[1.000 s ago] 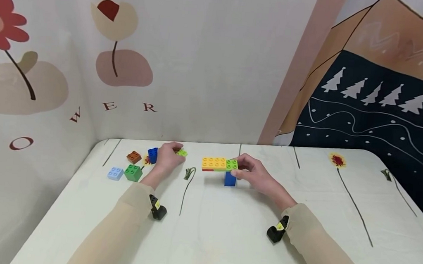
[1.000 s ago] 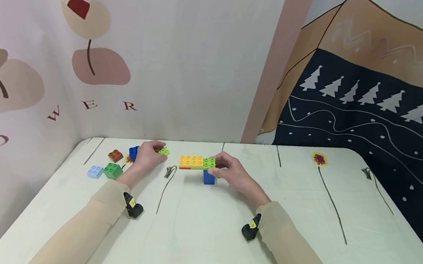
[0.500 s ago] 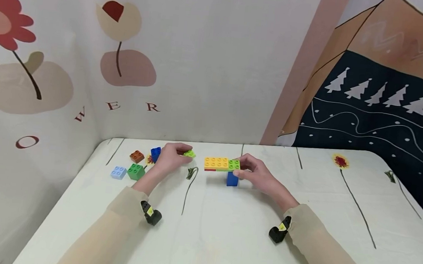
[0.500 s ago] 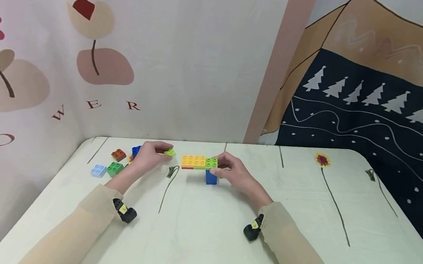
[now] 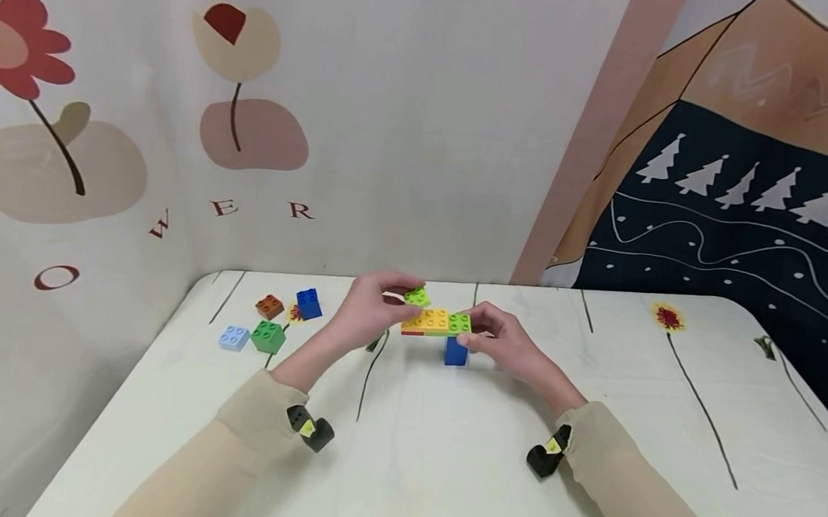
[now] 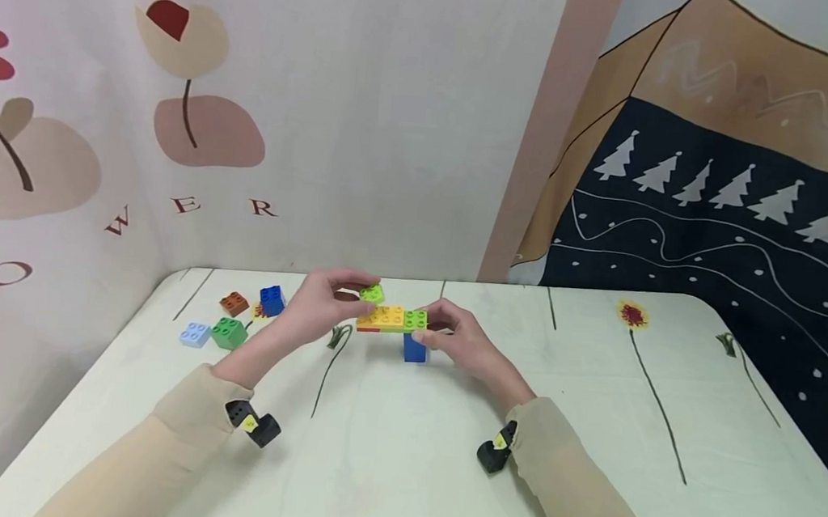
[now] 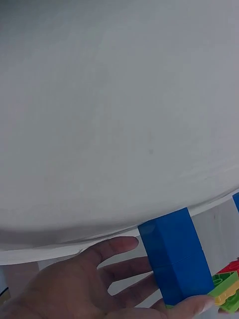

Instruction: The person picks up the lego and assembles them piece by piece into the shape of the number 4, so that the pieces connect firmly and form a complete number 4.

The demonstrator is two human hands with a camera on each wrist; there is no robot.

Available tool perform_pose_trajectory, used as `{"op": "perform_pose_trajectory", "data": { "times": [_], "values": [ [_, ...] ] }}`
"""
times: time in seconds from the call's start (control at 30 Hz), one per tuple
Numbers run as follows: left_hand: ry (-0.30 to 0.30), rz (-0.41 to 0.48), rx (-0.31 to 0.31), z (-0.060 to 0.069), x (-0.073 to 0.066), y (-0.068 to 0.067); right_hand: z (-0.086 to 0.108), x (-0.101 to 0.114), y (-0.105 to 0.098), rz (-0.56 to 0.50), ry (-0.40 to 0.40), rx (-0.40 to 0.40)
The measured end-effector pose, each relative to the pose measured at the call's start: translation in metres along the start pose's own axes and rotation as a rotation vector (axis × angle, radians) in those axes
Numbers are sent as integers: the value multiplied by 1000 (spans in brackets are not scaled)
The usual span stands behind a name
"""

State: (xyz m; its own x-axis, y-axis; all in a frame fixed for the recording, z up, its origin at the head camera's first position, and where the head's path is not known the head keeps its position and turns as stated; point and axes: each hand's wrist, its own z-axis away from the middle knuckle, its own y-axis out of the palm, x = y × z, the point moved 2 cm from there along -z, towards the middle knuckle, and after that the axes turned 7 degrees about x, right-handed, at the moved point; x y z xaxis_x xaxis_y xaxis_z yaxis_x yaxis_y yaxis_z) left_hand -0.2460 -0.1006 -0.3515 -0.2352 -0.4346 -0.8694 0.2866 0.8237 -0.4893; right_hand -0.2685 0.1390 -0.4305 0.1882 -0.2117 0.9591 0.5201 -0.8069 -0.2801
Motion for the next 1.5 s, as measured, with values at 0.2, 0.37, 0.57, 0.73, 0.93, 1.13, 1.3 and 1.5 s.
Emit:
{"op": "perform_pose_trajectory", "data": {
  "times": [0.2, 0.37, 0.57, 0.73, 0.93, 1.13, 1.3, 1.5],
  "values": [
    [34, 7, 30, -4, -11, 14, 1, 1, 0, 1, 14, -5],
    [56, 33, 59, -10, -9, 20, 2, 2, 1, 0, 38, -5],
    [66, 34, 76, -14, -10, 25, 2, 2, 1, -4, 32, -10],
    [79, 27, 85, -16, -11, 27, 2, 3, 1, 12, 17, -19],
    [89, 11, 94, -18, -15, 31, 1, 2, 1, 41, -9, -13],
    [108, -27, 110, -23, -17, 38, 0, 1, 0, 40, 17, -18],
    [139, -63, 117, -26, -18, 43, 1, 0, -1, 23, -6, -17],
    [158, -179, 120, -26, -18, 44, 1, -2, -1, 1, -22, -5]
  ]
}}
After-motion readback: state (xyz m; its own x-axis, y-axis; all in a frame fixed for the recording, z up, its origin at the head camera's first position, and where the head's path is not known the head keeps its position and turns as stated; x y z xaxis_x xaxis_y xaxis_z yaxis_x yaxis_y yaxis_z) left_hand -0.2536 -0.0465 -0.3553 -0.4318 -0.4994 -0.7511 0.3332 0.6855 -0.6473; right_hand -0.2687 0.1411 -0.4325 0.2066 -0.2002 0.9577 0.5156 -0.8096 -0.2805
